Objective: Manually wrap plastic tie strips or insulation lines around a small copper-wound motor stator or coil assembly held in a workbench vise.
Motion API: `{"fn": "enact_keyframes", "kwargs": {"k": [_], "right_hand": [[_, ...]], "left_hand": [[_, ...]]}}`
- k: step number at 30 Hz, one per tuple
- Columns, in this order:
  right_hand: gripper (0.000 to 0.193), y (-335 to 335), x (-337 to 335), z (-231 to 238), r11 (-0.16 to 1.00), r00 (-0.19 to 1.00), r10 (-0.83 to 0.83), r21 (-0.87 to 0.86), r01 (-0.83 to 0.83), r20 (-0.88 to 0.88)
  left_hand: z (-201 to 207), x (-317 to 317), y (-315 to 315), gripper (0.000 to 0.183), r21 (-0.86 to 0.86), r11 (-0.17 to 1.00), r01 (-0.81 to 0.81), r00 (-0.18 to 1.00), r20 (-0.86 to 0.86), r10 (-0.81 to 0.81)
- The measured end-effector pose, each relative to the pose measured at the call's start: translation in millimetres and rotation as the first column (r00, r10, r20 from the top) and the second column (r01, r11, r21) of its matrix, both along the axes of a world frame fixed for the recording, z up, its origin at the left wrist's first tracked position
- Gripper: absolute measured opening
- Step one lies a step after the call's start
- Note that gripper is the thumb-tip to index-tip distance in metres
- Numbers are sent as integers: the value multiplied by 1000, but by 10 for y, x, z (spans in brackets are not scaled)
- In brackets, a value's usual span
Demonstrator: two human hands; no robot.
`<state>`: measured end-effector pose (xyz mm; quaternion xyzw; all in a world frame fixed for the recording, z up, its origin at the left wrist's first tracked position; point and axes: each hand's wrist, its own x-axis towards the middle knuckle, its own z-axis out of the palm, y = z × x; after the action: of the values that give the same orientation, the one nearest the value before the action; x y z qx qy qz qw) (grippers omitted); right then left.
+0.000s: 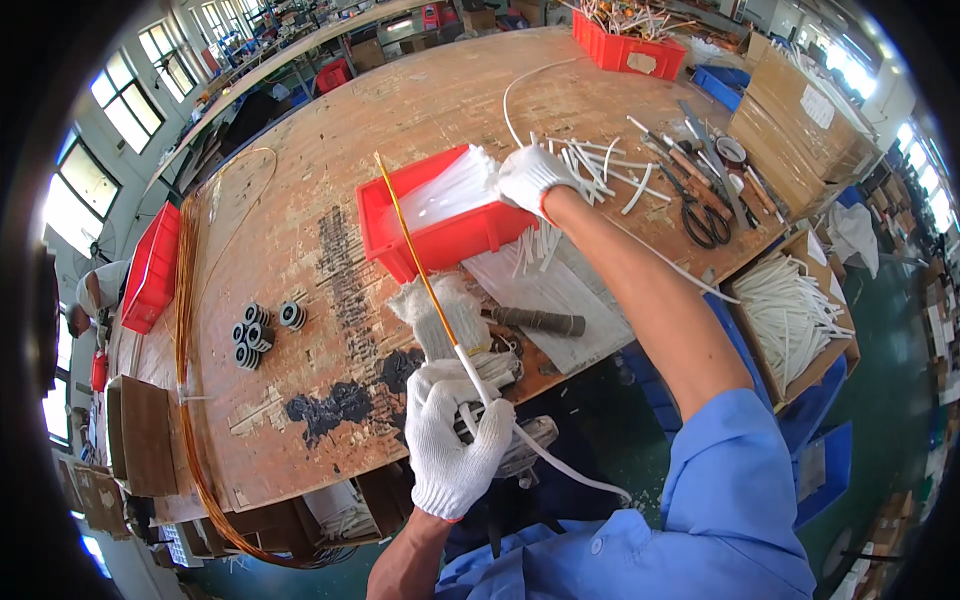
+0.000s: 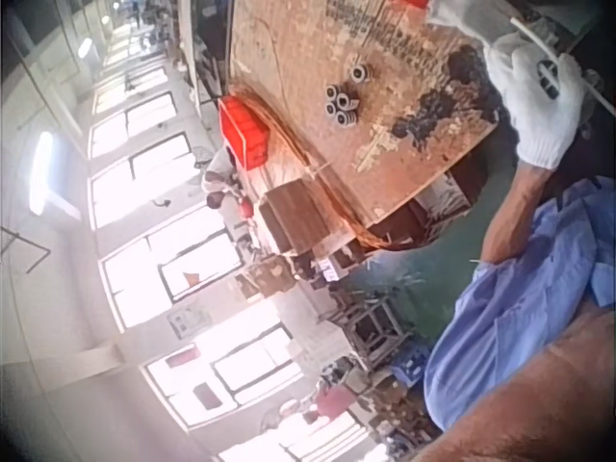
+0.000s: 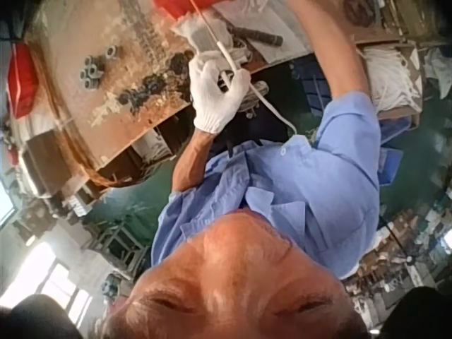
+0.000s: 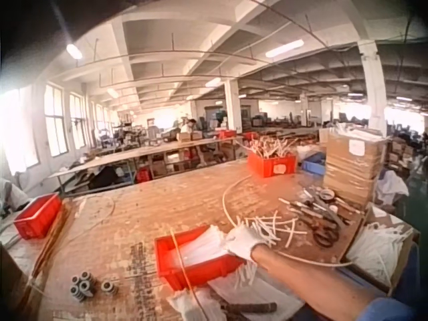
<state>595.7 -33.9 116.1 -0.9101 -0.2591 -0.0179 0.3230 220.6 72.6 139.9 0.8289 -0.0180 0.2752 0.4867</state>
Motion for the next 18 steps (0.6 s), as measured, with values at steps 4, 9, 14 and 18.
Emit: {"fn": "enact_keyframes", "kwargs": {"k": [4,9,14,18], "right_hand": [[25,44,-30,112,985,994,57,-168,-40,97],[32,55,-343,251,965,966,-229,-102,241,116],[21,-201,-868,360,966,950,-229,166,196,213],[10,-320,-1998,570,933,934,-154,359,31,321]], "left_hand": [[-40,-7,12,19,4,1000,9,1000,-25,-8],[-40,-35,11,16,15,1000,-10,999,-51,10],[-77,-32,-9,18,25,1000,-16,999,-39,17],[-71,-51,15,18,34,999,-25,998,-52,27]]}}
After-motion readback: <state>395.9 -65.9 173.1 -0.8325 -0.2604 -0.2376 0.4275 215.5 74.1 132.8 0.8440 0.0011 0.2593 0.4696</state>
